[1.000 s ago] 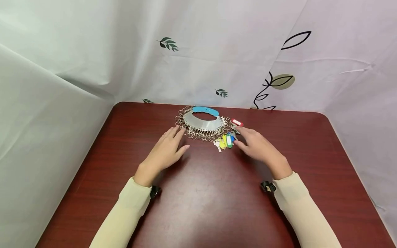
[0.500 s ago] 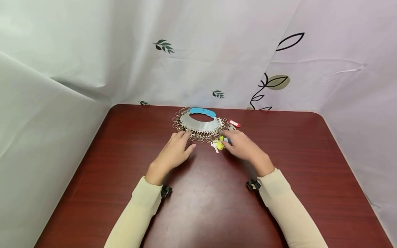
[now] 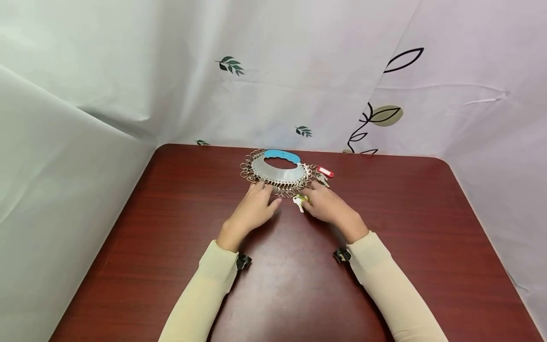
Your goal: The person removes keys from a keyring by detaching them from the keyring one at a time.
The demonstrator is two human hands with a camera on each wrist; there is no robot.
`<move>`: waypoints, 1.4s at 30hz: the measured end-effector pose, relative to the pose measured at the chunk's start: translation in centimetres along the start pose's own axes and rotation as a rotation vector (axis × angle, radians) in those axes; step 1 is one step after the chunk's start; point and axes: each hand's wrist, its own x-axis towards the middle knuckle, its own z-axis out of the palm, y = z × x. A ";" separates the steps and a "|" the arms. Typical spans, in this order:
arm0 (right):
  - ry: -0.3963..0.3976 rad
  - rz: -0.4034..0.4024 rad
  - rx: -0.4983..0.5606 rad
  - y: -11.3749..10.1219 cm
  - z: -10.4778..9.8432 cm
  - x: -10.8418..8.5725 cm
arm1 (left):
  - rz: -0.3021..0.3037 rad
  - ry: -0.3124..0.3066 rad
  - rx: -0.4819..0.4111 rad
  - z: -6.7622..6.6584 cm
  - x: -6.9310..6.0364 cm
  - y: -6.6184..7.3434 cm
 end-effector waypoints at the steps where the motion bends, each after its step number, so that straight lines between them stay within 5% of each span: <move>1: 0.002 -0.006 -0.002 0.0 0.1 0.0 | -0.003 -0.004 -0.005 0.2 0.1 0.1; 19: 0.052 0.084 0.090 0.7 0.4 0.5 | 0.063 -0.085 -0.117 2.9 2.5 2.3; 34: 0.126 0.250 0.212 1.5 0.4 1.3 | -0.071 -0.066 -0.200 4.3 4.6 2.9; 42: 0.104 0.292 0.222 1.4 0.3 1.7 | -0.122 -0.073 -0.286 4.5 5.2 3.4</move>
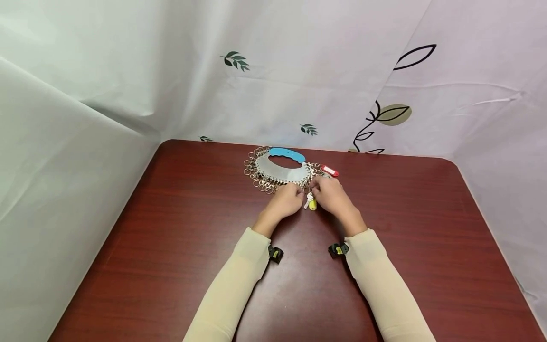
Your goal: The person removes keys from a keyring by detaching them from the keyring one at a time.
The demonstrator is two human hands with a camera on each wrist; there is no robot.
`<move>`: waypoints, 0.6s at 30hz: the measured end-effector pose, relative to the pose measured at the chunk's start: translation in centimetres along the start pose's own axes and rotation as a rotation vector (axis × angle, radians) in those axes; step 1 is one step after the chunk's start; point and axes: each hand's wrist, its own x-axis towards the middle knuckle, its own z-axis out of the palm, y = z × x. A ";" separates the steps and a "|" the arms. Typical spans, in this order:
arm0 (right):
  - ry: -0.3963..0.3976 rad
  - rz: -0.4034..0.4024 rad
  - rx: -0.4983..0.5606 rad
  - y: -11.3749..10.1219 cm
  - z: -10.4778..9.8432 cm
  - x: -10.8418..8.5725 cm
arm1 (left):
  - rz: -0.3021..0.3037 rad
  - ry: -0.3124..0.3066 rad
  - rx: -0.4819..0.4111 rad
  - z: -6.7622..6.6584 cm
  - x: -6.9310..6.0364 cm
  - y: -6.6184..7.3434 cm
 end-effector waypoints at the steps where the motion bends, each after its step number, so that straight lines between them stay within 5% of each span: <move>1: -0.002 0.003 0.000 0.0 0.0 0.0 | -0.003 0.001 -0.010 0.0 0.0 0.1; 18: -0.036 0.035 0.153 0.0 -0.8 0.6 | -0.053 0.074 -0.117 0.9 0.6 -0.1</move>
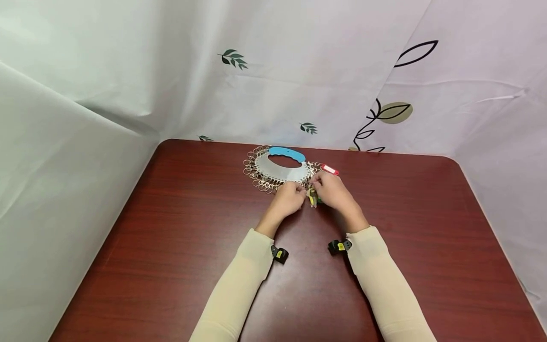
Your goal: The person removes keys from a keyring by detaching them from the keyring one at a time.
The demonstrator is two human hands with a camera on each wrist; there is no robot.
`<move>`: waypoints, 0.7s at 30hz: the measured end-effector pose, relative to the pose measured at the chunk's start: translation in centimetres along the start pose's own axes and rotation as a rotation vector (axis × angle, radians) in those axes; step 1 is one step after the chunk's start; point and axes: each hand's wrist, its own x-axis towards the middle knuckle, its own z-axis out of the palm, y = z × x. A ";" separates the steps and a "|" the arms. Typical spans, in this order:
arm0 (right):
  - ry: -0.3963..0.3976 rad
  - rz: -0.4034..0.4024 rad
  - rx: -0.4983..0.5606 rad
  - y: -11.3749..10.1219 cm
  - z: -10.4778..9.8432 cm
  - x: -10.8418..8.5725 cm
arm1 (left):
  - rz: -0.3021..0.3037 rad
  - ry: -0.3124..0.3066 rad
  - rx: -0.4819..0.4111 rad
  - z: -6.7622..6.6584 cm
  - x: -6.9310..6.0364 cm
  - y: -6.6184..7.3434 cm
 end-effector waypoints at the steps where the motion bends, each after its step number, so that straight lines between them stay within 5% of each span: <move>1: -0.005 0.005 0.020 0.1 0.0 0.0 | -0.008 -0.004 -0.028 0.1 0.1 0.0; 11: -0.050 0.101 0.230 0.3 -0.4 0.1 | -0.074 0.049 -0.304 0.0 0.4 -0.4; 21: -0.092 0.079 0.269 0.6 0.2 0.4 | -0.071 0.108 -0.310 -0.1 0.7 -0.7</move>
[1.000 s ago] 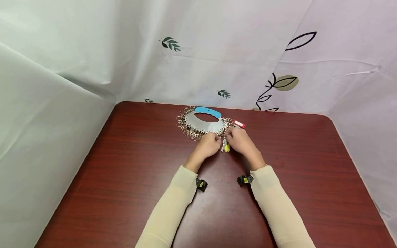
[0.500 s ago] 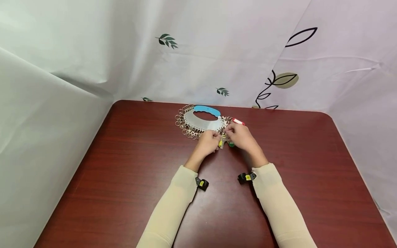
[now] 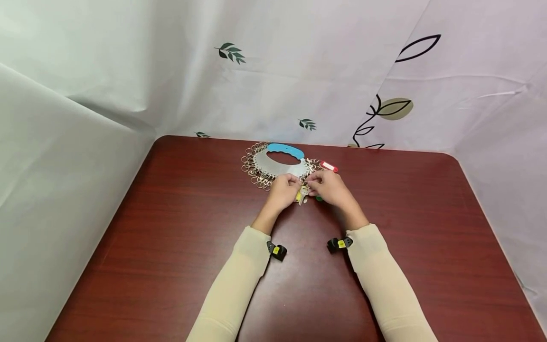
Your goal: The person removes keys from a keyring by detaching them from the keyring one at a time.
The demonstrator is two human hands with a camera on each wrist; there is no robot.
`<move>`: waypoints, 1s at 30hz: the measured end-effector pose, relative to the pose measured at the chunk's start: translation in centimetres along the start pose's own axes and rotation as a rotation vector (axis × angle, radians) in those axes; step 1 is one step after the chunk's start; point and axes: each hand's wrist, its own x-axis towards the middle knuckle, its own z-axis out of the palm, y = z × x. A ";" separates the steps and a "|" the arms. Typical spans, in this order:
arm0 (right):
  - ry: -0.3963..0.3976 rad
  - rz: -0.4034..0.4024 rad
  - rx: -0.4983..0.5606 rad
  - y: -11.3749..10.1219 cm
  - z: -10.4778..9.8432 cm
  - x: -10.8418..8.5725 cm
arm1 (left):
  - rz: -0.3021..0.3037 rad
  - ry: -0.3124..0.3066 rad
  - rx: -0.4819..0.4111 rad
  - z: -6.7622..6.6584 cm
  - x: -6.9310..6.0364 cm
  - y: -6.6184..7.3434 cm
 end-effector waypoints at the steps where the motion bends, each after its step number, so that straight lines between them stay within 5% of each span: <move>1: 0.000 -0.001 0.007 0.0 0.0 0.0 | 0.002 0.005 0.004 0.0 0.0 0.0; 14: -0.038 -0.006 0.108 -0.1 0.4 -0.1 | 0.012 0.052 -0.008 -0.1 0.3 -0.5; 30: -0.065 -0.019 0.194 0.2 0.0 0.0 | 0.003 0.034 -0.042 -0.5 0.4 -0.6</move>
